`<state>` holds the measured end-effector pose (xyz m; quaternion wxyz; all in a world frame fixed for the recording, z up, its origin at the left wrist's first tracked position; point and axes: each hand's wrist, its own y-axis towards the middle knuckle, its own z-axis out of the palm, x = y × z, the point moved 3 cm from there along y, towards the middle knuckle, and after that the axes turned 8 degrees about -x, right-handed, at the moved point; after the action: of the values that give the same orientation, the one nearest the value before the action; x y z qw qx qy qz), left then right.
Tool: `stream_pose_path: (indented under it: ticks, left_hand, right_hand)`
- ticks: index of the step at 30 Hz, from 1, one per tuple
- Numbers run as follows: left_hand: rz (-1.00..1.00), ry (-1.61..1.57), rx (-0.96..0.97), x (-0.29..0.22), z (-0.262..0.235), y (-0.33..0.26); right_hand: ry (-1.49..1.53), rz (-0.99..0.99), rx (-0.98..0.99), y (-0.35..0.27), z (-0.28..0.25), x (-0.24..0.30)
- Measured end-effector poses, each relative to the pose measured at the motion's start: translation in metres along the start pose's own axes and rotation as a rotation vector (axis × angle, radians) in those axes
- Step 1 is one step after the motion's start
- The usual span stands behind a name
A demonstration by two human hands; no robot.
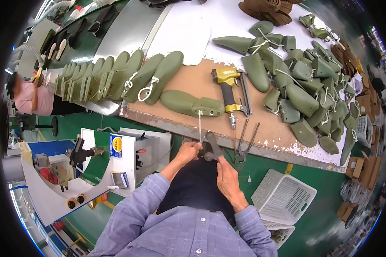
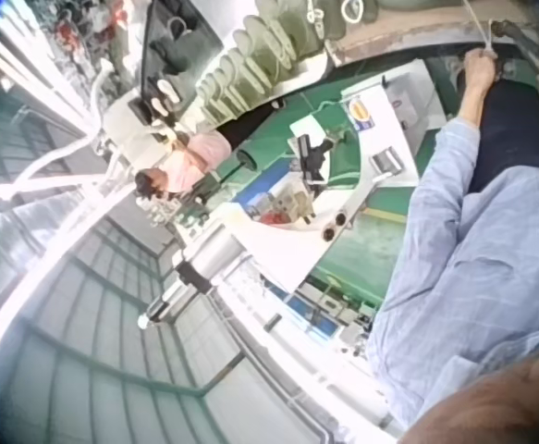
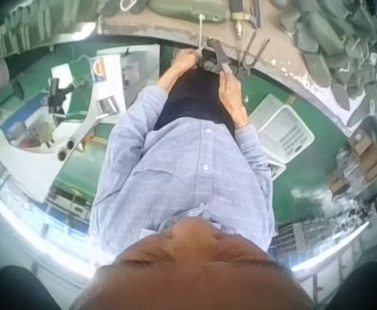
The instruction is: The person assembles green slip-on shoes by inserting white elastic laces through eyelets and securing them with a hammer and nail gun. They repeatedly pick up shoe uppers, thread the laces, and fasten them, then place the finished units on the table.
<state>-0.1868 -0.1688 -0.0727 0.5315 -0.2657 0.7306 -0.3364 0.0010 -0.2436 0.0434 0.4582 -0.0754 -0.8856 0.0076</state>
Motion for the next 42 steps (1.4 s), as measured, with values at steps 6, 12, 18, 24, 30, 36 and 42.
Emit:
stream_pose_path:
  ticks: [6,12,18,24,30,36,42]
  left_hand:
    - [0.025,-0.030,0.037,0.005,0.002,0.005]
    - [0.028,-0.017,-0.008,0.015,0.004,0.006]
    - [-0.003,-0.038,0.044,0.004,0.004,0.009]
    - [-0.005,-0.104,0.057,0.001,0.001,0.004]
    - [0.182,0.169,-0.175,0.002,0.004,0.002]
    - [0.101,0.138,-0.154,0.005,0.001,0.003]
    - [0.157,0.274,-0.179,-0.012,-0.003,-0.003]
  right_hand:
    - [-0.011,0.114,0.086,0.000,0.009,-0.001]
    - [-0.075,0.118,0.052,0.013,0.017,-0.009]
    - [-0.057,0.070,0.047,0.008,0.025,-0.028]
    - [-0.100,0.233,0.070,0.025,0.001,0.000]
    - [-0.090,0.007,0.063,0.009,0.020,-0.039]
    - [-0.097,0.226,0.142,0.020,-0.006,0.008]
    - [-0.109,-0.039,0.088,0.021,0.016,-0.006]
